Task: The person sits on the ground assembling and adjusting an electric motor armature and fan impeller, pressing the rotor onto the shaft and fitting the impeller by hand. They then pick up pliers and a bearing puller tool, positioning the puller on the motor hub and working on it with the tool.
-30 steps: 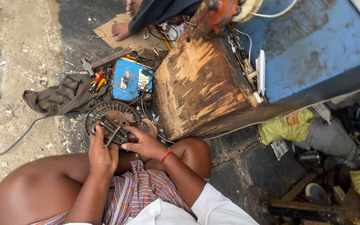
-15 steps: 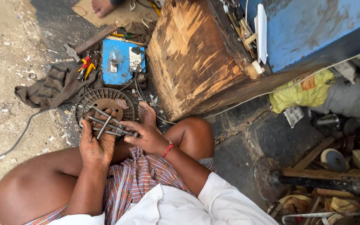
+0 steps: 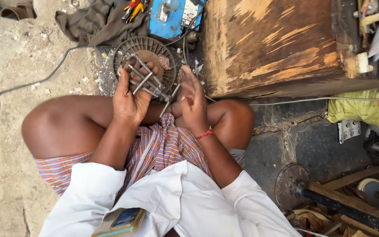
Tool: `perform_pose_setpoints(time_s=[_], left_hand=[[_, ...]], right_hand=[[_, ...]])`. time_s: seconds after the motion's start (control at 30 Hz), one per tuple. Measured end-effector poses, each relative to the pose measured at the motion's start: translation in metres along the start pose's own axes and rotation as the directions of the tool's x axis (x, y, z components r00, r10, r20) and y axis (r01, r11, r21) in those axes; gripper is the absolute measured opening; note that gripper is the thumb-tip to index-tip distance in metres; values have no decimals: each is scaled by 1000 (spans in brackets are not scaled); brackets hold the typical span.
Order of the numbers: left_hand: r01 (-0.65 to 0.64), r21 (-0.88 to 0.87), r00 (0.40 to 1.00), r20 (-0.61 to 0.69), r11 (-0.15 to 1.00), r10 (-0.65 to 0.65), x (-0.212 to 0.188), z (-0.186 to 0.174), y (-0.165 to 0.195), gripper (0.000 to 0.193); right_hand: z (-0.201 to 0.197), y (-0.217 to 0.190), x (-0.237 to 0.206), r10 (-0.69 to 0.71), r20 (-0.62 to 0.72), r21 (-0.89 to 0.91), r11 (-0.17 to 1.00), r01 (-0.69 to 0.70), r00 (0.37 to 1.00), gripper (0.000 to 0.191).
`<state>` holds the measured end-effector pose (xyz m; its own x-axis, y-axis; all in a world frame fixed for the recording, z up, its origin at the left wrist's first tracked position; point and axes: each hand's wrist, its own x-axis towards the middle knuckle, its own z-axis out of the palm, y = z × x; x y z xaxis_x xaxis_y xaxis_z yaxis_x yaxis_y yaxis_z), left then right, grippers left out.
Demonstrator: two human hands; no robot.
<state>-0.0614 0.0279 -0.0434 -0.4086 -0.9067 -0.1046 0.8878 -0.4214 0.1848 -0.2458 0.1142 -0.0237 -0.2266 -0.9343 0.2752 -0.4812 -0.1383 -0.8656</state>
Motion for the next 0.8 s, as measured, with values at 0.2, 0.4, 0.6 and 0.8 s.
perform_pose_setpoints(time_s=[0.2,0.4,0.6,0.8], left_hand=[[-4,-67,1000,26,998,6,-2,15,2,45],[-10,-16,999,40,1000,11,0,19,3,48],[2,-33,1000,13,999,-2,0,18,4,48],[31,-87,997,72,996,-25,-1,23,5,44]], right_hand=[[6,-6,-3,-47,179,-165,983,77,983,59],[19,-12,-1,495,332,379,709,-594,803,54],[3,-22,-5,-39,39,-154,987,45,998,63],[-12,5,-8,-163,139,-507,836,212,977,52]])
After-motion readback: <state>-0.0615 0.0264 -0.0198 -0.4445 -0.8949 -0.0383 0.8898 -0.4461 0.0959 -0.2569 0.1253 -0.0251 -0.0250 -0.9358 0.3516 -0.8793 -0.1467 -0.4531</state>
